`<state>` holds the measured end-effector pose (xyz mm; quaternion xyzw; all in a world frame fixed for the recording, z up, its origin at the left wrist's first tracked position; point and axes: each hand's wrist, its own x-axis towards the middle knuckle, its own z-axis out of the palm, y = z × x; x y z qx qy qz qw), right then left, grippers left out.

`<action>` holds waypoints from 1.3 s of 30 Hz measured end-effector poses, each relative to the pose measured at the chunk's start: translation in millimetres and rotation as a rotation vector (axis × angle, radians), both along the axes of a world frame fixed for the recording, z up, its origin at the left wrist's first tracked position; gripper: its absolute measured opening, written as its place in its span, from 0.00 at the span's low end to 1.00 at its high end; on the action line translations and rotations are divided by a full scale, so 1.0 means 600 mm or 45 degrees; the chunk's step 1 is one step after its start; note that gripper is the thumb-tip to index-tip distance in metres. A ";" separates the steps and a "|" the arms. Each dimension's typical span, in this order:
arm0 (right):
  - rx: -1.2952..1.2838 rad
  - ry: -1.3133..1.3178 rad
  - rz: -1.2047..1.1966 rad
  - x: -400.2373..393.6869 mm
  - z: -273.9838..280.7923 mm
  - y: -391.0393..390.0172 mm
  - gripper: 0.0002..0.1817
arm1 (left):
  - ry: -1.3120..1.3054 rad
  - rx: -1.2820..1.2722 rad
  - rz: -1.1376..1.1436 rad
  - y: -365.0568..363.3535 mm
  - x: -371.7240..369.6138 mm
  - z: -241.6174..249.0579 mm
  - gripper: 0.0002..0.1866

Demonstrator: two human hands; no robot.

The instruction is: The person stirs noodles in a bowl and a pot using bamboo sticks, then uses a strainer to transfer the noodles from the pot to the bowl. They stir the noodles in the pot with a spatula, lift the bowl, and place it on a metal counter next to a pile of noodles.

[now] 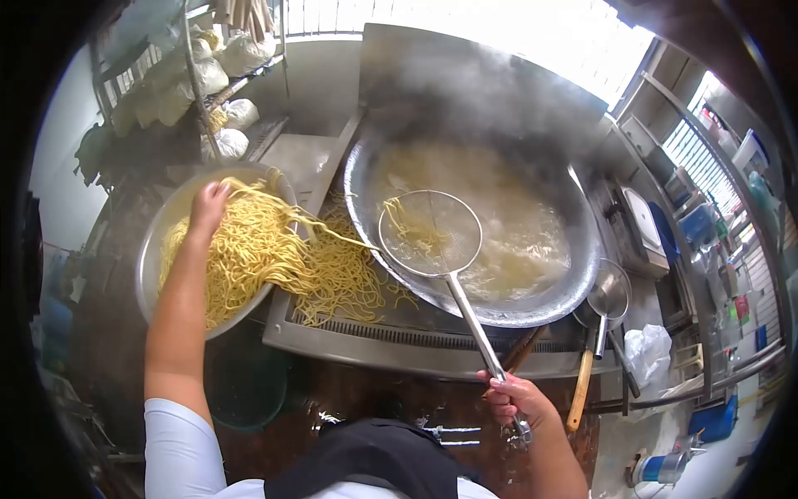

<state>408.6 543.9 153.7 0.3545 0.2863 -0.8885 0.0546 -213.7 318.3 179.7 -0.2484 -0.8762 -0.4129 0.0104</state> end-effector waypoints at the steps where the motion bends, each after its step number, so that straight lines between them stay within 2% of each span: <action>1: 0.016 0.008 -0.022 -0.005 -0.014 -0.010 0.18 | -0.085 -0.184 0.064 -0.058 -0.005 0.007 0.22; 3: 0.097 -0.018 -0.012 -0.028 0.004 -0.037 0.18 | -0.260 -0.269 0.289 -0.156 -0.039 -0.078 0.34; 5: 0.145 0.018 0.035 -0.048 0.018 -0.054 0.18 | -0.236 -0.274 0.362 -0.250 -0.016 -0.143 0.42; 7: 0.470 -0.005 0.109 -0.073 0.050 -0.085 0.19 | -0.149 0.118 0.198 -0.346 0.001 -0.244 0.39; 9: 0.572 -0.043 0.141 -0.106 0.082 -0.116 0.19 | -0.389 0.358 0.309 -0.392 0.148 -0.212 0.21; 10: 0.729 -0.072 0.211 -0.124 0.092 -0.129 0.20 | -0.616 0.539 0.345 -0.419 0.213 -0.205 0.13; 11: 0.888 -0.101 0.283 -0.143 0.099 -0.143 0.20 | -0.749 0.741 0.453 -0.436 0.270 -0.206 0.11; 14: 1.134 -0.117 0.415 -0.204 0.087 -0.195 0.19 | -0.992 0.874 0.794 -0.502 0.394 -0.290 0.08; 15: 1.262 -0.133 0.489 -0.222 0.077 -0.205 0.19 | -1.111 0.806 0.880 -0.512 0.428 -0.332 0.08; 16: 1.268 -0.128 0.488 -0.239 0.069 -0.213 0.19 | -1.168 0.716 0.823 -0.516 0.469 -0.367 0.07; 18: 2.390 0.050 0.517 -0.269 0.059 -0.221 0.20 | -1.541 0.376 0.523 -0.542 0.535 -0.458 0.07; 19: 2.392 0.063 0.512 -0.279 0.063 -0.218 0.20 | -1.608 0.005 0.273 -0.556 0.563 -0.506 0.10; 21: 2.570 -0.220 0.423 -0.293 0.069 -0.206 0.22 | -1.544 -0.671 -0.286 -0.566 0.611 -0.536 0.15; 23: 2.737 -0.287 0.293 -0.287 0.056 -0.166 0.23 | -1.760 -0.834 -0.465 -0.611 0.634 -0.640 0.17; 24: 2.679 -0.335 0.213 -0.278 0.059 -0.146 0.22 | -1.859 -0.740 -0.333 -0.610 0.639 -0.628 0.17; 25: 2.616 -0.387 0.132 -0.266 0.060 -0.125 0.22 | -1.854 -0.752 -0.336 -0.608 0.641 -0.624 0.17; 27: 2.651 -0.363 -0.142 -0.231 0.035 -0.069 0.20 | -1.912 -0.444 0.370 -0.598 0.640 -0.616 0.20; 28: 2.596 -0.408 -0.214 -0.210 0.031 -0.045 0.18 | -1.899 -0.461 0.354 -0.601 0.632 -0.617 0.20; 30: 2.540 -0.456 -0.301 -0.161 0.010 0.009 0.18 | -1.852 -0.339 0.582 -0.607 0.596 -0.610 0.22; 31: 2.486 -0.480 -0.360 -0.136 -0.002 0.040 0.18 | -1.777 -0.367 0.642 -0.602 0.581 -0.598 0.19; 33: 2.378 -0.552 -0.384 -0.082 -0.031 0.119 0.19 | -1.686 -0.380 0.678 -0.586 0.557 -0.565 0.19; 35: 2.179 -0.414 -0.563 -0.037 -0.062 0.204 0.21 | -1.638 -0.357 0.692 -0.566 0.535 -0.551 0.18; 37: 2.168 -0.482 -0.595 -0.005 -0.075 0.290 0.24 | -1.597 -0.333 0.717 -0.528 0.530 -0.519 0.16; 39: 2.279 -1.111 -0.534 0.010 -0.082 0.378 0.26 | -1.604 -0.295 0.708 -0.481 0.537 -0.462 0.15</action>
